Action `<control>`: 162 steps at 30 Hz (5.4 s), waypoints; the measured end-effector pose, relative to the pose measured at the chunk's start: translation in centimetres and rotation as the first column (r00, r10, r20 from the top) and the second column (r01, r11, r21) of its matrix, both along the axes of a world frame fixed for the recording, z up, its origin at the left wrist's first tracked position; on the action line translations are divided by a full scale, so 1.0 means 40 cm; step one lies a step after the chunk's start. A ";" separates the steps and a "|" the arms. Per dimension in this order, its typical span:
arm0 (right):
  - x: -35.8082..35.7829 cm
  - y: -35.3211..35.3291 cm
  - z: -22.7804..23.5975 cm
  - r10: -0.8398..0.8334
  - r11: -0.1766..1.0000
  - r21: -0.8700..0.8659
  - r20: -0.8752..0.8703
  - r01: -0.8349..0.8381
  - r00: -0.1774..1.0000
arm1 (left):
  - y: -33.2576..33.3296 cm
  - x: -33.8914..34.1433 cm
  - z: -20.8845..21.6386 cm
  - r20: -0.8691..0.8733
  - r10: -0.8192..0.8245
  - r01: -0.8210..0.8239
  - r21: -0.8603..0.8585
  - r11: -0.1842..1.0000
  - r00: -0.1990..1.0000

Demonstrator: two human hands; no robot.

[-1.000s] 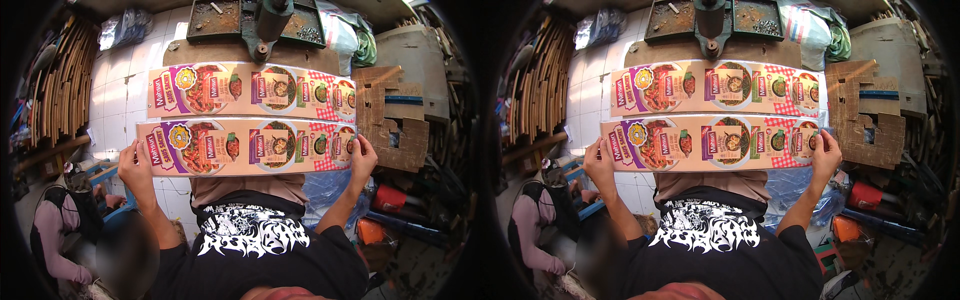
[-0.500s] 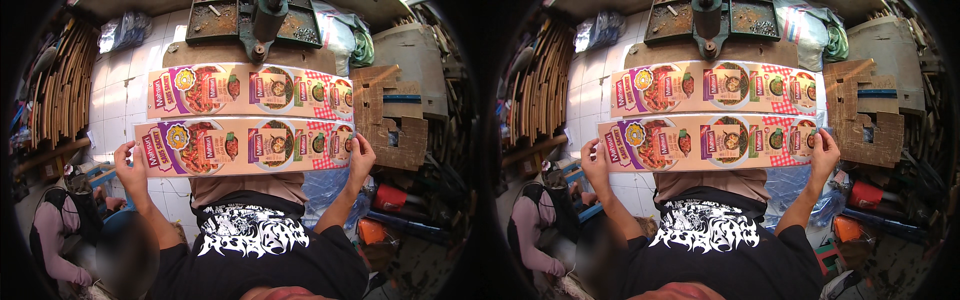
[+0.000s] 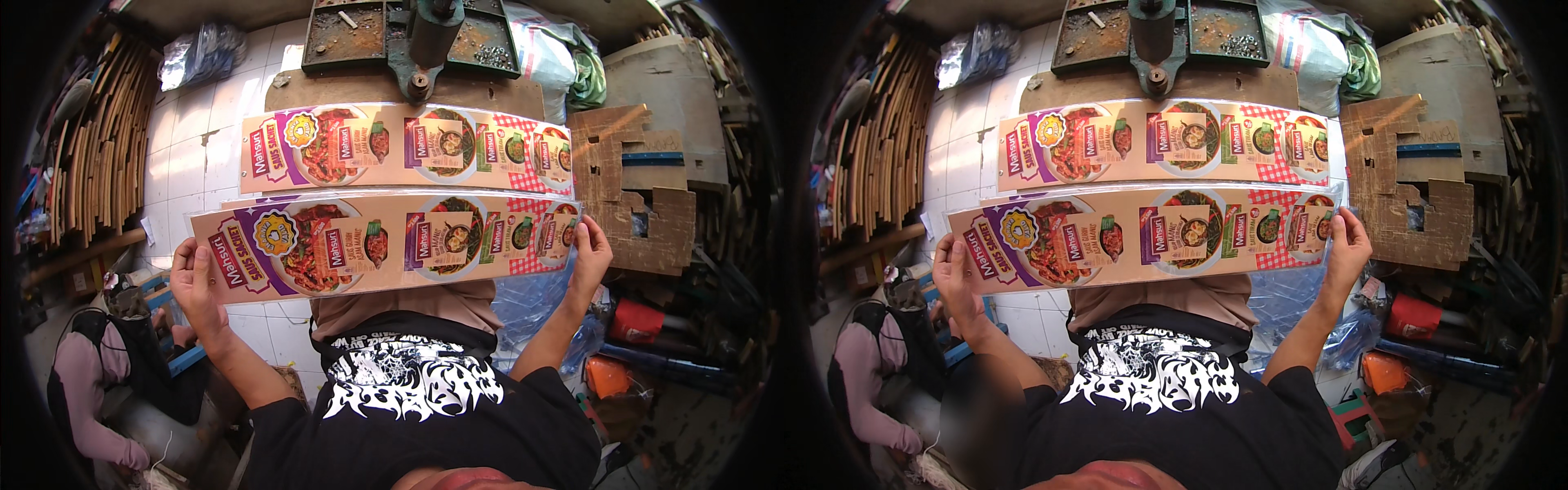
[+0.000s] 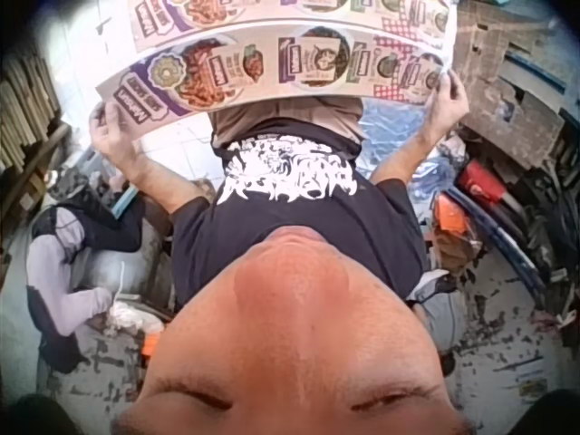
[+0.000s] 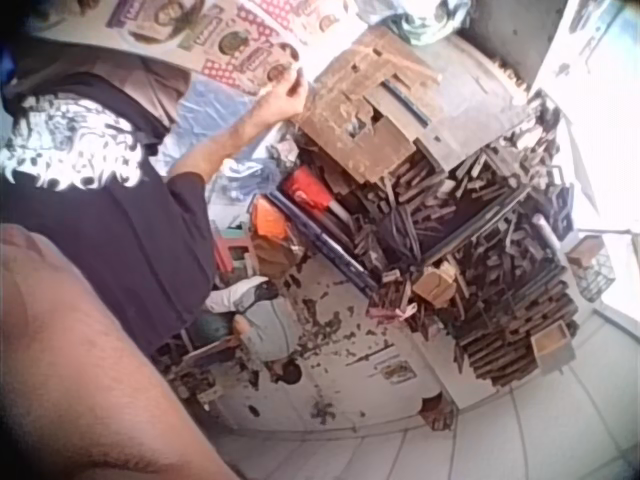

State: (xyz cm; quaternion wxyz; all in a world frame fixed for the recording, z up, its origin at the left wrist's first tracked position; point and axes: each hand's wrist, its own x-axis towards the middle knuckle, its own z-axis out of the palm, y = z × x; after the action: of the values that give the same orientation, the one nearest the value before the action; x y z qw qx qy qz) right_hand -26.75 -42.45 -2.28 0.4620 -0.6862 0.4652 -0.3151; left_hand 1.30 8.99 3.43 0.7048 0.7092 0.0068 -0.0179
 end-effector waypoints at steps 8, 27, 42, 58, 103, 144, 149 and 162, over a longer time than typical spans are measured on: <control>-0.072 -0.047 -0.029 -0.133 0.990 0.062 0.118 0.126 0.984 | -0.061 -0.017 0.027 -0.146 -0.289 0.258 -0.203 0.945 0.946; 0.324 0.379 0.138 0.543 0.802 -0.312 0.023 -0.510 0.839 | -0.368 -0.053 -0.075 -0.263 -0.661 0.470 -0.527 0.709 0.703; 0.510 0.507 0.142 0.782 0.397 -0.398 -0.326 -0.827 0.532 | -0.360 -0.045 -0.085 -0.259 -0.678 0.477 -0.543 0.691 0.688; 0.532 0.502 0.148 0.803 0.177 -0.548 -0.399 -0.817 0.442 | -0.360 -0.053 -0.095 -0.248 -0.642 0.462 -0.516 0.721 0.725; 0.485 0.452 0.152 0.811 0.415 -0.535 -0.149 -0.736 0.566 | -0.360 -0.062 -0.104 -0.238 -0.626 0.463 -0.493 0.737 0.743; 0.493 0.524 0.140 0.844 0.264 -0.477 -0.307 -0.838 0.440 | -0.348 -0.092 -0.093 -0.174 -0.666 0.513 -0.508 0.692 0.725; 0.496 0.524 0.132 0.838 0.203 -0.524 -0.344 -0.827 0.423 | -0.342 -0.091 -0.081 -0.242 -0.665 0.485 -0.519 0.704 0.707; 0.498 0.526 0.120 0.749 -0.106 -0.628 -0.560 -0.771 0.354 | -0.347 -0.091 -0.110 -0.056 -0.596 0.566 -0.255 0.784 0.801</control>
State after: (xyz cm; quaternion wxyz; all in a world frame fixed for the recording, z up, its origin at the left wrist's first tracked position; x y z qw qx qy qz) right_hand -6.85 -21.41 2.51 0.1537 -0.9482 -0.2248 -0.1635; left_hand -2.34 -4.91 -0.96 0.7385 0.5891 -0.1669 -0.2824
